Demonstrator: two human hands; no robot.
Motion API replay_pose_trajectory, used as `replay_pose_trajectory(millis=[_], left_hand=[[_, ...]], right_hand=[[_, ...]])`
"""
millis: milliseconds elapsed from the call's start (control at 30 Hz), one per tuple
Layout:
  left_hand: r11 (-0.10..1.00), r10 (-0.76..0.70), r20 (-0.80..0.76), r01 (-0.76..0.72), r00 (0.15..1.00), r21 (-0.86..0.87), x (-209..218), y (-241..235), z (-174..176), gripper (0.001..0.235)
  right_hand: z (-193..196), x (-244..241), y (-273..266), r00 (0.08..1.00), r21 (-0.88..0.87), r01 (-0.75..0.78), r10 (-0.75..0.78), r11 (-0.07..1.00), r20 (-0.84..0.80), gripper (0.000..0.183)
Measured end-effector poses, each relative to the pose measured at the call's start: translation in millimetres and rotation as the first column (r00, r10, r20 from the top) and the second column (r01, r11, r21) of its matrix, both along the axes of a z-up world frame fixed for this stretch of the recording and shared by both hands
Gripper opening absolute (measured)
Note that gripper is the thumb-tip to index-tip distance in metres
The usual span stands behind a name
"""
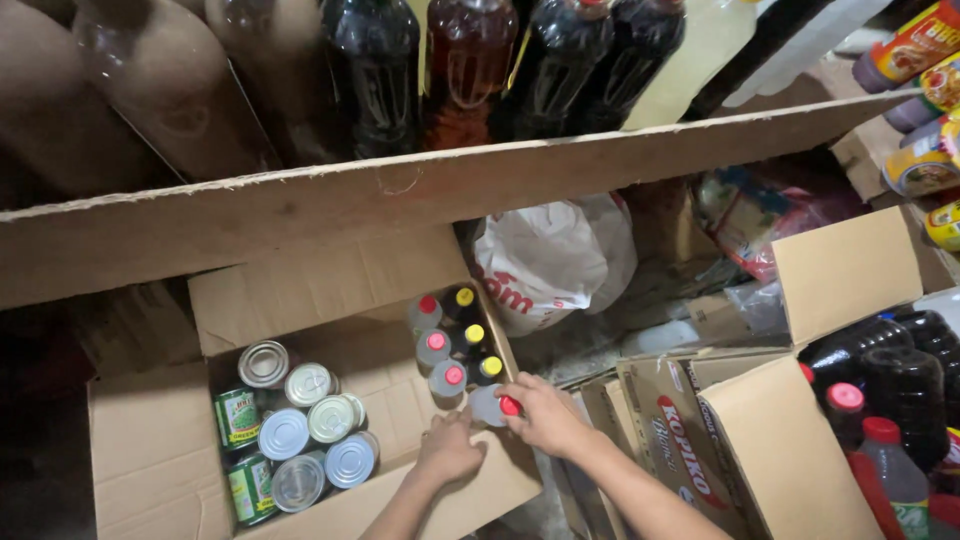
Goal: Organize bottles and cans in a storage area of a grocery store.
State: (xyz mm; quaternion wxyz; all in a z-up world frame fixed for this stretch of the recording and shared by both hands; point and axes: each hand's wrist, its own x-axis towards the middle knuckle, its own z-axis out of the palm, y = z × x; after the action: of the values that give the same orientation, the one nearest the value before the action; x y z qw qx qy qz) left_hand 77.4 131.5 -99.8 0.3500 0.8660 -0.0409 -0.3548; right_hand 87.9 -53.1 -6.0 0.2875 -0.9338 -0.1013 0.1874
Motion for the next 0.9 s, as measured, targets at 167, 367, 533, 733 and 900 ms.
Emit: replay_pose_trajectory(millis=[167, 367, 533, 733, 900], left_hand=[[0.993, -0.117, -0.15, 0.12, 0.982, 0.009, 12, -7, -30, 0.066], [0.982, -0.117, -0.38, 0.051, 0.918, -0.18, 26, -5, -89, 0.066], [0.916, -0.183, -0.458, -0.018, 0.87, -0.4, 33, -8, -119, 0.085], [0.86, -0.206, -0.604, -0.153, 0.77, -0.488, 34, -13, -134, 0.102], [0.861, -0.245, -0.506, -0.054, 0.827, -0.506, 30, -12, -135, 0.101]], right_hand=[[-26, 10, 4, 0.997, -0.254, -0.021, 0.0, 0.967, -0.08, 0.04], [-54, 10, 15, 0.997, -0.344, -0.032, 0.004, 0.938, -0.083, 0.042], [-87, 2, 13, 0.998, -0.388, 0.016, -0.039, 0.922, -0.053, 0.037], [-88, -6, 14, 0.991, -0.328, 0.124, -0.135, 0.937, -0.013, 0.036], [-68, -4, 15, 0.974, -0.259, 0.203, -0.221, 0.944, -0.041, 0.051]])
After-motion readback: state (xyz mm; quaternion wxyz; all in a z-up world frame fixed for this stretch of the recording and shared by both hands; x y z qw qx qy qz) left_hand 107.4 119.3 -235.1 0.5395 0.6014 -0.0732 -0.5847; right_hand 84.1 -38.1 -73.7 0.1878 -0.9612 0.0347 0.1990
